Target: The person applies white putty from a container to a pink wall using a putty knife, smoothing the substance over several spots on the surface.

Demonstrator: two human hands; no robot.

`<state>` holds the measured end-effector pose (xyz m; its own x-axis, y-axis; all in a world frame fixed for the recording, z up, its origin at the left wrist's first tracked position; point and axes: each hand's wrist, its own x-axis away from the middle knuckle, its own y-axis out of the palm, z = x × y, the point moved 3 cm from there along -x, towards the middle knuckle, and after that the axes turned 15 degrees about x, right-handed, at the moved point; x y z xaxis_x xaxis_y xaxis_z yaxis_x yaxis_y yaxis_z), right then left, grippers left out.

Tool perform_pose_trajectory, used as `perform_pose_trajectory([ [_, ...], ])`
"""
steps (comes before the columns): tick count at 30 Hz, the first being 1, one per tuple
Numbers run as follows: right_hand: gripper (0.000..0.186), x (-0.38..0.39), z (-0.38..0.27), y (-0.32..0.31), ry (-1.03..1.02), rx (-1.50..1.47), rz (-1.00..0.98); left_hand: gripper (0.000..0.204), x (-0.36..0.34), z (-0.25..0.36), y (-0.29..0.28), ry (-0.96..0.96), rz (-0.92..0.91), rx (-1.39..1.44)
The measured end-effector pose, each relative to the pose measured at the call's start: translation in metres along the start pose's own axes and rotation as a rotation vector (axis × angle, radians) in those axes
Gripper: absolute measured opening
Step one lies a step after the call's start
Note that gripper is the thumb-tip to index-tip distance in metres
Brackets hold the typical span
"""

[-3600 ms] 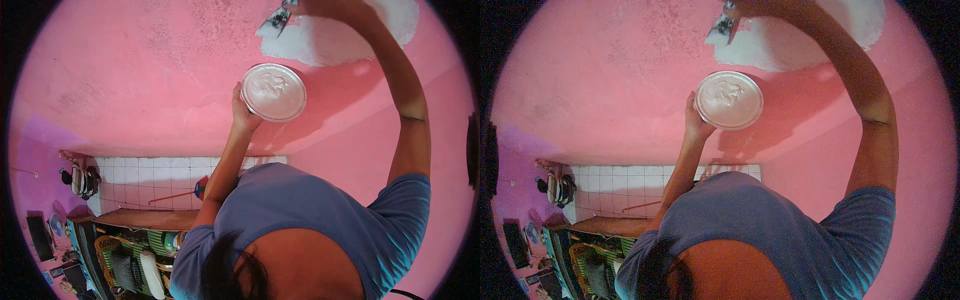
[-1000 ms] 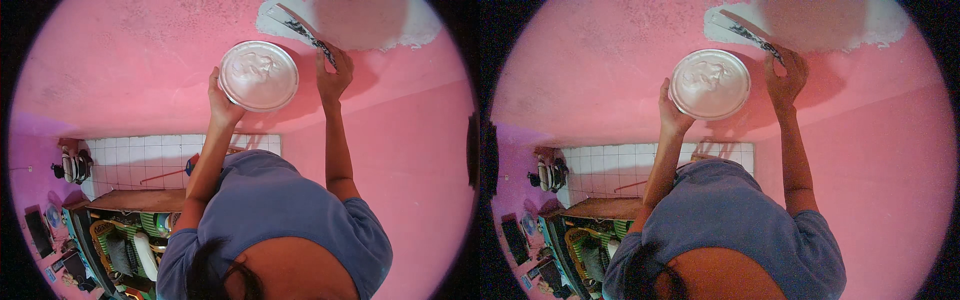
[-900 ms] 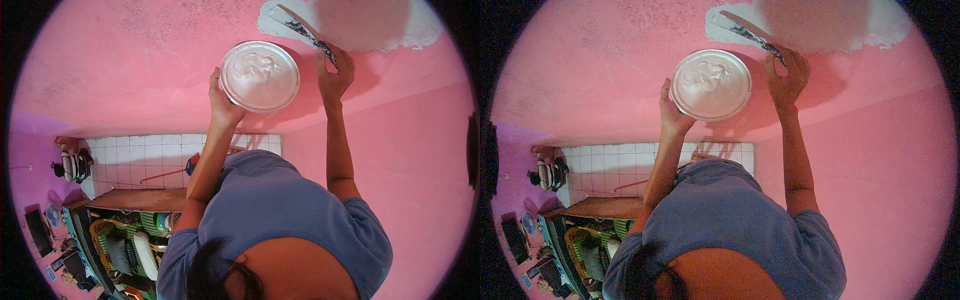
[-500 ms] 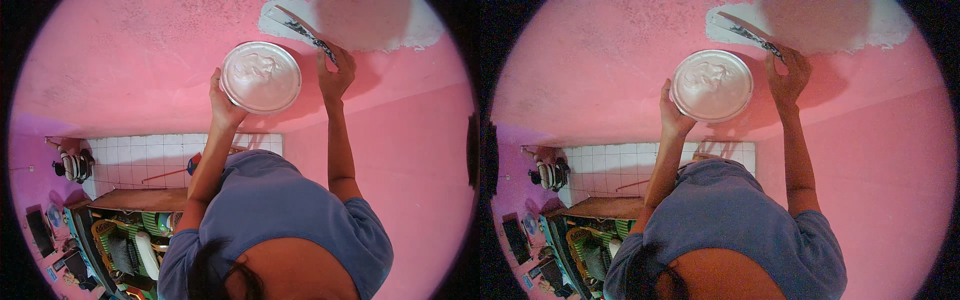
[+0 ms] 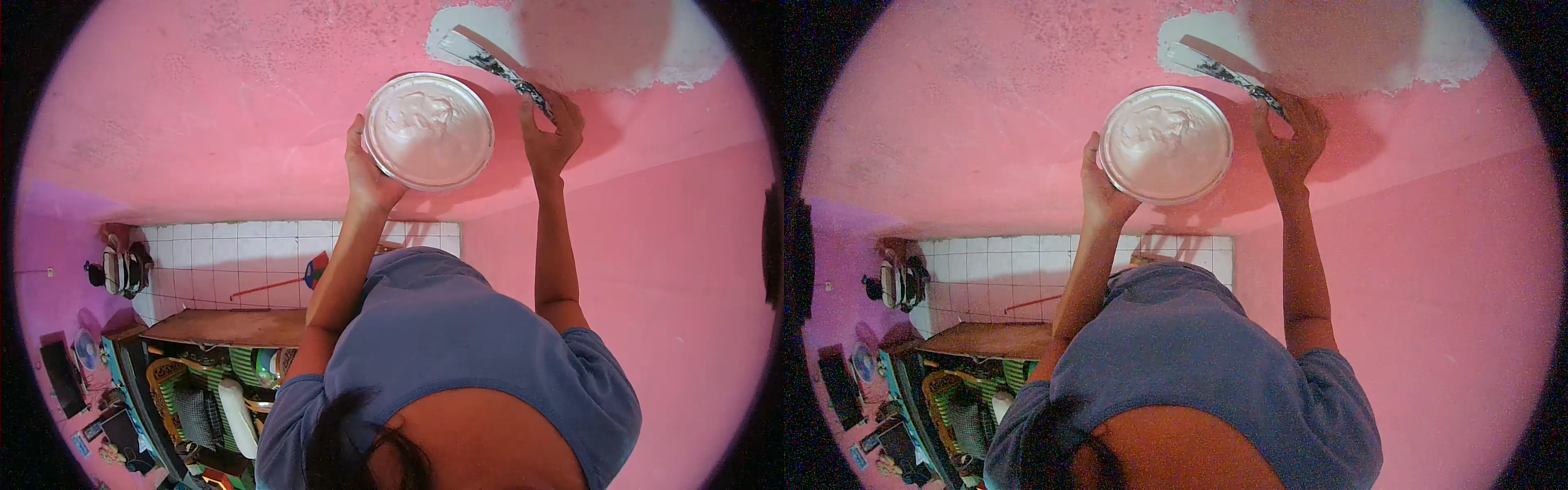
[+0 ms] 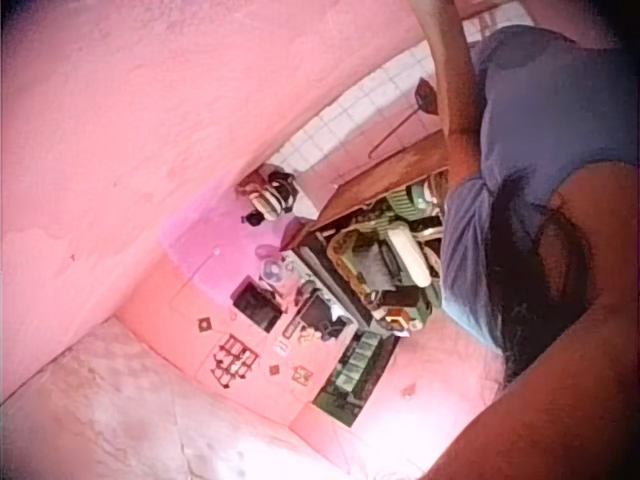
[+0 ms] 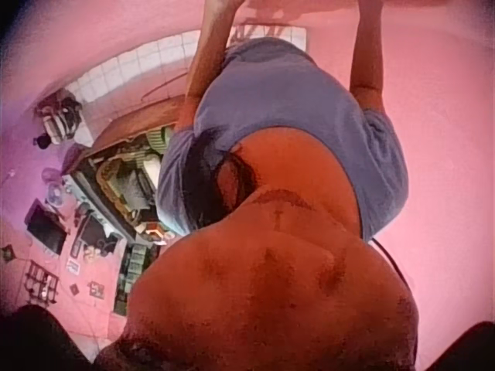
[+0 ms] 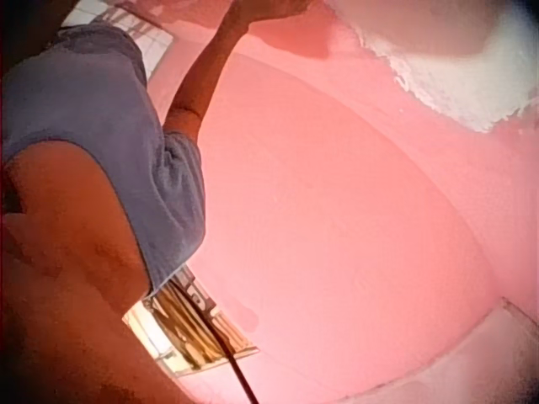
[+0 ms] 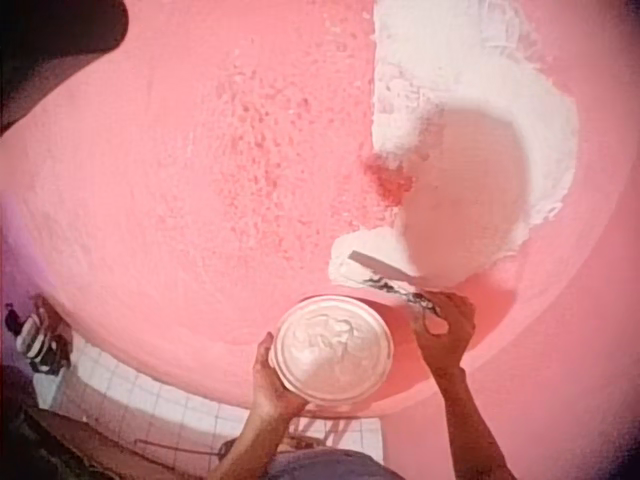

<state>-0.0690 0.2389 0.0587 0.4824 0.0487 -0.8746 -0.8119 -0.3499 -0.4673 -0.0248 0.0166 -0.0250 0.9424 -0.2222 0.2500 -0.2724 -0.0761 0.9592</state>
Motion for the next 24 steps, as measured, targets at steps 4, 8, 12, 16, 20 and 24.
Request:
perform_pose_trajectory([
  [4,0.024,-0.002,0.000,-0.002,-0.047,0.040,0.055,0.067,-0.001,0.000,0.001,0.022,-0.047,-0.027],
  [8,0.022,0.004,0.008,0.001,0.195,-0.153,-0.094,0.066,-0.003,0.001,-0.001,0.025,-0.028,-0.004],
  [12,0.018,0.010,0.022,0.000,0.505,-0.365,-0.273,0.061,0.000,0.002,0.003,-0.021,-0.051,0.016],
  [16,0.018,0.001,0.021,-0.008,0.512,-0.338,-0.385,0.062,0.004,0.005,0.007,-0.024,-0.029,-0.030],
  [20,0.019,0.002,0.030,-0.007,0.368,-0.147,-0.378,0.061,0.004,0.005,0.010,0.030,0.023,-0.101],
  [24,0.019,0.000,0.029,-0.010,0.180,-0.058,-0.374,0.060,0.004,0.005,0.008,0.014,0.019,-0.059],
])
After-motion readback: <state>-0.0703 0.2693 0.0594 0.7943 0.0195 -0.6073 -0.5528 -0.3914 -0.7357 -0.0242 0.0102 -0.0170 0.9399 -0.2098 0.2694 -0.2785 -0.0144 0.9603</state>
